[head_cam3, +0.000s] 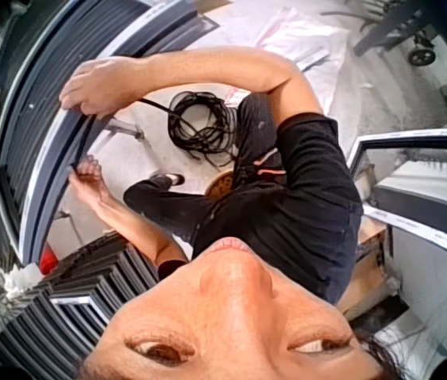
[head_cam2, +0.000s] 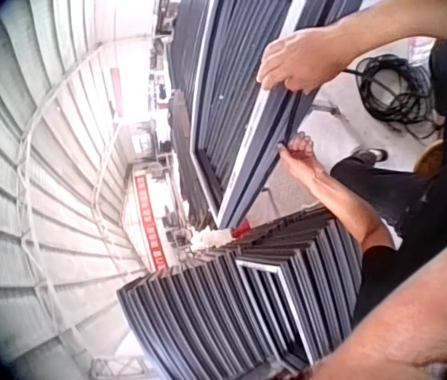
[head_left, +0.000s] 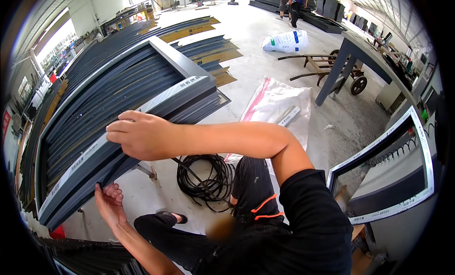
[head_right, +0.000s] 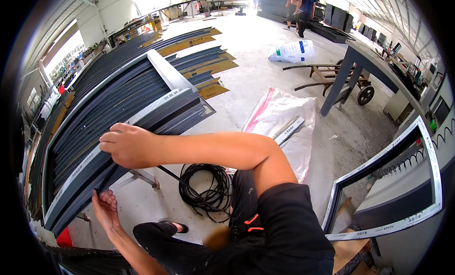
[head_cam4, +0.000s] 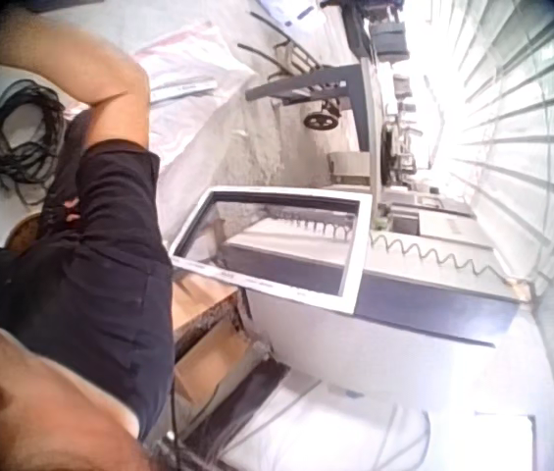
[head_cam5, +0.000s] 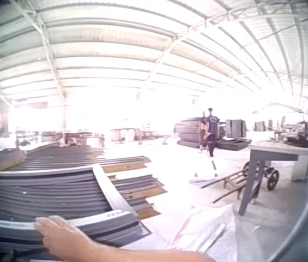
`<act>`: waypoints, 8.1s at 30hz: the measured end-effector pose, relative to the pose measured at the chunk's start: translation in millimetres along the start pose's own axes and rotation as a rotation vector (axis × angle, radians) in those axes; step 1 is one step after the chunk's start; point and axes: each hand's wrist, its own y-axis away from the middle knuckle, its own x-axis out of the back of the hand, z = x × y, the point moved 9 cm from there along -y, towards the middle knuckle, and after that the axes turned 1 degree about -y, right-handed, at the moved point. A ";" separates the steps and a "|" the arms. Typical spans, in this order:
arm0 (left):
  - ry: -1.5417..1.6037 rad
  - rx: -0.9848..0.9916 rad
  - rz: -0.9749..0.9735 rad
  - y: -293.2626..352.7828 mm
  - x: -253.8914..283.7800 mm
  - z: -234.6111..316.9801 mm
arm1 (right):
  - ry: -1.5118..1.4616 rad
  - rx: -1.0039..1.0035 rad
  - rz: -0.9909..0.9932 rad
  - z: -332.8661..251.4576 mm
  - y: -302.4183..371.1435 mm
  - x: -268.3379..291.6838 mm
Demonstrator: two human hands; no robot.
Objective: The person installs a black rubber seal onto a gray window frame. They press the seal into the frame's groove by hand, then use pliers to cut the excess seal at the corners. The person repeats this process for multiple sides of the frame.
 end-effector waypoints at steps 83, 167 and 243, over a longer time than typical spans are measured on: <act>-0.290 -0.638 0.631 65.6 137.9 90.6 | -0.535 -0.674 -0.586 119.2 37.5 -3.7; -0.033 0.183 -0.315 32.5 -101.1 -9.1 | -0.782 -0.970 0.060 -115.6 124.5 86.7; -0.013 0.116 -0.215 53.2 -81.5 -6.9 | -1.625 -1.259 0.129 -167.6 131.2 14.8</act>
